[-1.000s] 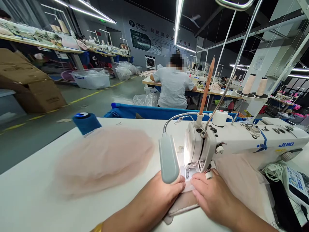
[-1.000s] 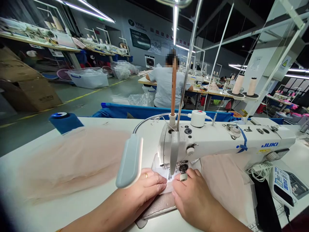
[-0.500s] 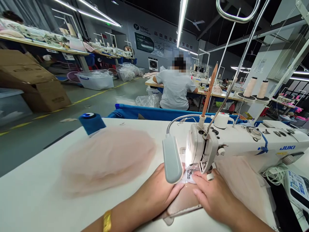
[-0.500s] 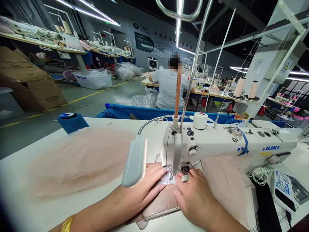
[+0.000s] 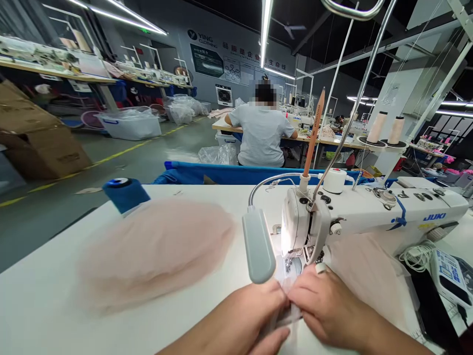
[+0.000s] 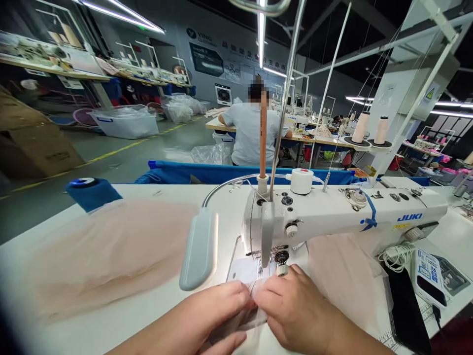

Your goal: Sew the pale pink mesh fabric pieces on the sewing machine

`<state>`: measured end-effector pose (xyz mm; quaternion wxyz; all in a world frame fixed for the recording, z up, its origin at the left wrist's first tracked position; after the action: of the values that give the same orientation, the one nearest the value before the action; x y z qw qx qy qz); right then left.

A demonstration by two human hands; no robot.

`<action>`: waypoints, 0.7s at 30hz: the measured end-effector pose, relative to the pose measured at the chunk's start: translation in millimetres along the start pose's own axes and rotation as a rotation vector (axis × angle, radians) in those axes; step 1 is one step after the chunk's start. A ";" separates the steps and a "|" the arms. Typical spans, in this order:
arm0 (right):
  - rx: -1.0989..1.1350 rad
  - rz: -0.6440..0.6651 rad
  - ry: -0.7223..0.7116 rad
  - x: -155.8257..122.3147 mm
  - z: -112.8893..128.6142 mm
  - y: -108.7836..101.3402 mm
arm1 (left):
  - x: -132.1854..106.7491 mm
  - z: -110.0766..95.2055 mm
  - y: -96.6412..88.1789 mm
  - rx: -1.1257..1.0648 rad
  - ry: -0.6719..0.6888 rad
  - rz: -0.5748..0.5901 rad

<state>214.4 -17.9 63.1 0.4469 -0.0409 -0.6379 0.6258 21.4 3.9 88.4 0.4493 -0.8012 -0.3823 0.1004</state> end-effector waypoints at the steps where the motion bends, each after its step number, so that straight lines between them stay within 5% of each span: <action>1: -0.039 0.037 0.018 -1.7 -2.7 1.7 | 1.3 2.7 -1.5 -0.004 0.028 -0.054; 8: -0.100 0.050 0.024 -8.8 -11.1 -1.8 | 5.0 16.2 17.3 0.142 0.366 -0.407; 13: -0.163 0.076 0.077 -10.1 -11.9 -4.9 | -0.8 26.9 38.2 0.168 0.411 -0.463; 21: -0.169 0.073 0.087 -9.3 -9.2 -6.7 | -1.5 29.0 42.1 0.218 0.402 -0.518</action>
<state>229.1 -18.0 62.3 0.4460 -0.1291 -0.6665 0.5832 27.8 8.7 37.9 0.6091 -0.6286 -0.4639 -0.1369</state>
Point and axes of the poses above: each hand's wrist, its own x-axis towards the middle knuckle, its own y-axis out of the palm, z = x × y, the point moved 4 cm from there along x, towards the middle knuckle, and after that the axes turned 10 degrees about -z, right-handed, at the moved point
